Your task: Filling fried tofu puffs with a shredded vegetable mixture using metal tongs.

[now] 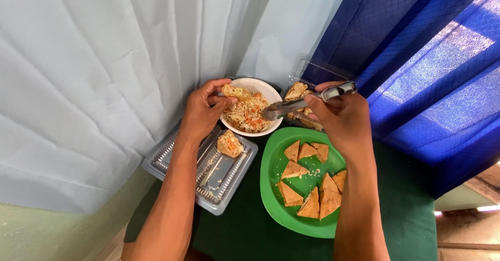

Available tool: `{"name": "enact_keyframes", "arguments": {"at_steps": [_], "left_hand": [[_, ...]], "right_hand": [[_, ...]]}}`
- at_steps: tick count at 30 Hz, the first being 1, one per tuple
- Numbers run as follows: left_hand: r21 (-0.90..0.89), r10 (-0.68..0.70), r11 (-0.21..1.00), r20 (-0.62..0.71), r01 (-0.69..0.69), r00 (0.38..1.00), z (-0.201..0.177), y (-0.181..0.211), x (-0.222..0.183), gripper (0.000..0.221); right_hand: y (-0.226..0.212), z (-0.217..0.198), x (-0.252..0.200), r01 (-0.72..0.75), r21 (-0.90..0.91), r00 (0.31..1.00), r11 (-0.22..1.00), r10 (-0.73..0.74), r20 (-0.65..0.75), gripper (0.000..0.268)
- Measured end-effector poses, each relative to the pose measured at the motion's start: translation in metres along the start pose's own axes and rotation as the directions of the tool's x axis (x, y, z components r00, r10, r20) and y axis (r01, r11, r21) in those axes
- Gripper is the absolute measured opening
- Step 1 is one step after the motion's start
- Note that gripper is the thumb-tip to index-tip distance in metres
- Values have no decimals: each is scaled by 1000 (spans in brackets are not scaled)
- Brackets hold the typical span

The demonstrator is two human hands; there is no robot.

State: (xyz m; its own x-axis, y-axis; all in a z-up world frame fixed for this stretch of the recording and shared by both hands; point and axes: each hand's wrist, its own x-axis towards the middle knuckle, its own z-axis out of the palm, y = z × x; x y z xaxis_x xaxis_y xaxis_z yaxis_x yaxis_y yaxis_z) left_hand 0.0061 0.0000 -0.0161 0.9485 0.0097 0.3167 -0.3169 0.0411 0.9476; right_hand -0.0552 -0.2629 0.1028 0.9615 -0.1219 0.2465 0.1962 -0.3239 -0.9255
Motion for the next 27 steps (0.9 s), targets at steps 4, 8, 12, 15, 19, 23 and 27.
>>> {"name": "enact_keyframes", "arguments": {"at_steps": [4, 8, 12, 15, 19, 23, 27], "left_hand": [[-3, 4, 1000, -3, -4, 1000, -1, -8, 3, 48], [10, 3, 1000, 3, -3, 1000, -2, -8, 3, 46], [12, 3, 1000, -14, -3, 1000, 0, -5, 1, 47], [11, 1, 1000, -21, -1, 1000, 1, -8, 2, 47], [21, 12, 1000, -20, -12, 1000, 1, -4, 1, 47], [25, -2, 1000, -23, 3, 1000, 0, -4, 0, 49], [32, -16, 999, -24, 17, 1000, 1, -6, 1, 49]], "right_hand": [[3, 6, -3, 1, -45, 1000, 999, 0, 28, 31], [26, 10, 6, 19, -82, 999, 996, -15, 51, 31], [25, 16, 6, 31, -64, 998, 997, -27, 50, 27], [2, 14, -2, 23, -44, 999, 999, -21, 44, 32], [-4, 8, -4, 22, -38, 998, 999, -20, 53, 33], [-5, 4, -5, 31, -85, 995, 996, -23, 93, 33], [46, -6, 17, 72, -104, 984, 992, -54, 168, 31]]}}
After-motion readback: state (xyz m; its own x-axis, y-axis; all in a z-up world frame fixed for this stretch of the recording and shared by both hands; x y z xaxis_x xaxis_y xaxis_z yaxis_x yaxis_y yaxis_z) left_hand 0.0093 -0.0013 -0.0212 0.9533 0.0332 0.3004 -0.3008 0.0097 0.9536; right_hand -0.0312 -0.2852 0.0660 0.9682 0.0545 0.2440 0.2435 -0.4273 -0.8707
